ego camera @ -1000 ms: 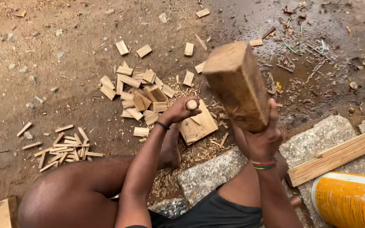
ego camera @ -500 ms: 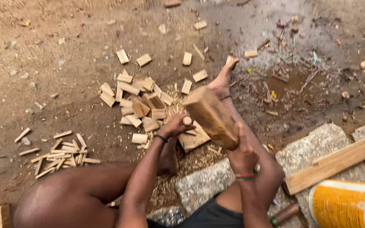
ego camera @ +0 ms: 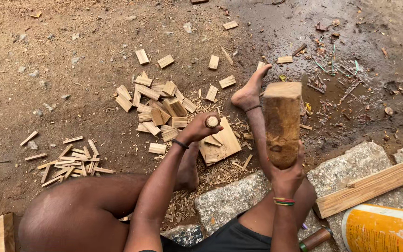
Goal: The person sits on the ground and uses a wooden mallet to strike a chisel, splitting small pieces of wood into smaller fragments. The person repeatedly picks up wood pieces, positions them on a base, and strikes them to create a pile of wood chips and small blocks.
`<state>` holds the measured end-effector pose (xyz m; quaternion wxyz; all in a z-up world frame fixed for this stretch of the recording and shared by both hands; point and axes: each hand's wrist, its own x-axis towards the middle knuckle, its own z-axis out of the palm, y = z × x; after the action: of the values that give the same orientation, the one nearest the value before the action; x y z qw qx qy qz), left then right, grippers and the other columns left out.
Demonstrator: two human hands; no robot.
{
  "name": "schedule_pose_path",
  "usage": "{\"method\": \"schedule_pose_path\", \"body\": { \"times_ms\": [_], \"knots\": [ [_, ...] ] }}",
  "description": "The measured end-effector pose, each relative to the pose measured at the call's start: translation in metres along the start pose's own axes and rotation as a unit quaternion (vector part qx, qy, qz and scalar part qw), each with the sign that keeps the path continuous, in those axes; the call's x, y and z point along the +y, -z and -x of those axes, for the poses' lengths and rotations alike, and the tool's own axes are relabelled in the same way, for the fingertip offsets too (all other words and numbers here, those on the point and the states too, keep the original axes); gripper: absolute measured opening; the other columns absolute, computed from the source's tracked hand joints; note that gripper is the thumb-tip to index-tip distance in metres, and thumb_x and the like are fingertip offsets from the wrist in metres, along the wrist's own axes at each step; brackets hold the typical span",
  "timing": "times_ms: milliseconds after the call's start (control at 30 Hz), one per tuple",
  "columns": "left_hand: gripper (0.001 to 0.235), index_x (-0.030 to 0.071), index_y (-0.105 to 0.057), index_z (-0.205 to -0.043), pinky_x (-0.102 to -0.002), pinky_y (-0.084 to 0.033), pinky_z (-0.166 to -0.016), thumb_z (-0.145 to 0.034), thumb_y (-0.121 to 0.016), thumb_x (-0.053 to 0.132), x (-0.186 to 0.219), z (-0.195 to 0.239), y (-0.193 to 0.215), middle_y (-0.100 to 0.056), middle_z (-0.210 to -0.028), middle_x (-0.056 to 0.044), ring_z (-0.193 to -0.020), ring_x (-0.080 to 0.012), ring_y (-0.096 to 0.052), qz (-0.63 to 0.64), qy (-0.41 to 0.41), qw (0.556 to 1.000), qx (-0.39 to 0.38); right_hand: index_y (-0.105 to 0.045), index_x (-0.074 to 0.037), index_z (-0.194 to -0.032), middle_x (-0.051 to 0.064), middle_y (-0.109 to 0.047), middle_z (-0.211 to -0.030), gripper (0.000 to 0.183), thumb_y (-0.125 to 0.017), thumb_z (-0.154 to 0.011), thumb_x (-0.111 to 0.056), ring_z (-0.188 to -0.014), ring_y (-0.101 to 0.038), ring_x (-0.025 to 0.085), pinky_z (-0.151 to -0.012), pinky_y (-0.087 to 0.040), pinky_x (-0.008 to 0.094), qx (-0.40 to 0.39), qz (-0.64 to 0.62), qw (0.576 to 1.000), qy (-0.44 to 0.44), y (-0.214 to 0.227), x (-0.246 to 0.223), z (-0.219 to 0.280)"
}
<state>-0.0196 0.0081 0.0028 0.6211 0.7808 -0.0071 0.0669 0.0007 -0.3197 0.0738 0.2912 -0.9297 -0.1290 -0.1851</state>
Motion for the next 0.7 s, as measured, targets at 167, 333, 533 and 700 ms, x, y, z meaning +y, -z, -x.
{"method": "schedule_pose_path", "body": {
  "times_ms": [167,333,533,700],
  "knots": [
    [0.023,0.011,-0.067,-0.093,-0.035,-0.055,-0.079,-0.086,-0.082,0.026,0.004,-0.003,-0.005,-0.069,-0.092,-0.003,-0.087,-0.0162,-0.066,-0.012,-0.012,1.0,-0.018,-0.042,-0.014,-0.157,0.021,-0.076,-0.112,0.1,-0.093,-0.074,-0.033,-0.094,-0.077,0.036,-0.085,-0.063,0.044,-0.029,0.015,0.999,-0.009,-0.006,-0.011,0.009],
    [0.024,0.012,-0.066,-0.096,-0.038,-0.056,-0.081,-0.084,-0.082,0.026,0.005,-0.003,-0.009,-0.069,-0.092,-0.002,-0.088,-0.017,-0.066,-0.016,0.017,0.996,-0.087,-0.037,-0.011,-0.161,0.021,-0.074,-0.113,0.109,-0.094,-0.071,-0.033,-0.093,-0.076,0.035,-0.084,-0.063,0.043,-0.015,0.014,0.999,0.046,-0.008,-0.012,0.012],
    [0.025,0.011,-0.061,-0.086,-0.035,-0.056,-0.078,-0.086,-0.082,0.024,-0.011,-0.01,0.013,-0.063,-0.081,0.002,-0.08,-0.0131,-0.063,0.065,0.043,0.996,-0.04,-0.038,-0.017,-0.162,0.021,-0.074,-0.111,0.107,-0.096,-0.074,-0.033,-0.089,-0.077,0.033,-0.079,-0.065,0.042,-0.027,0.022,0.999,-0.042,0.003,-0.032,-0.012],
    [0.026,0.01,-0.061,-0.086,-0.032,-0.057,-0.077,-0.087,-0.083,0.024,-0.018,-0.009,0.011,-0.062,-0.08,0.003,-0.078,-0.011,-0.063,0.085,0.029,0.996,-0.013,-0.033,-0.017,-0.163,0.02,-0.076,-0.117,0.104,-0.096,-0.081,-0.029,-0.101,-0.077,0.033,-0.088,-0.065,0.042,0.045,-0.041,0.991,0.118,0.024,-0.058,-0.026]
  ]
}}
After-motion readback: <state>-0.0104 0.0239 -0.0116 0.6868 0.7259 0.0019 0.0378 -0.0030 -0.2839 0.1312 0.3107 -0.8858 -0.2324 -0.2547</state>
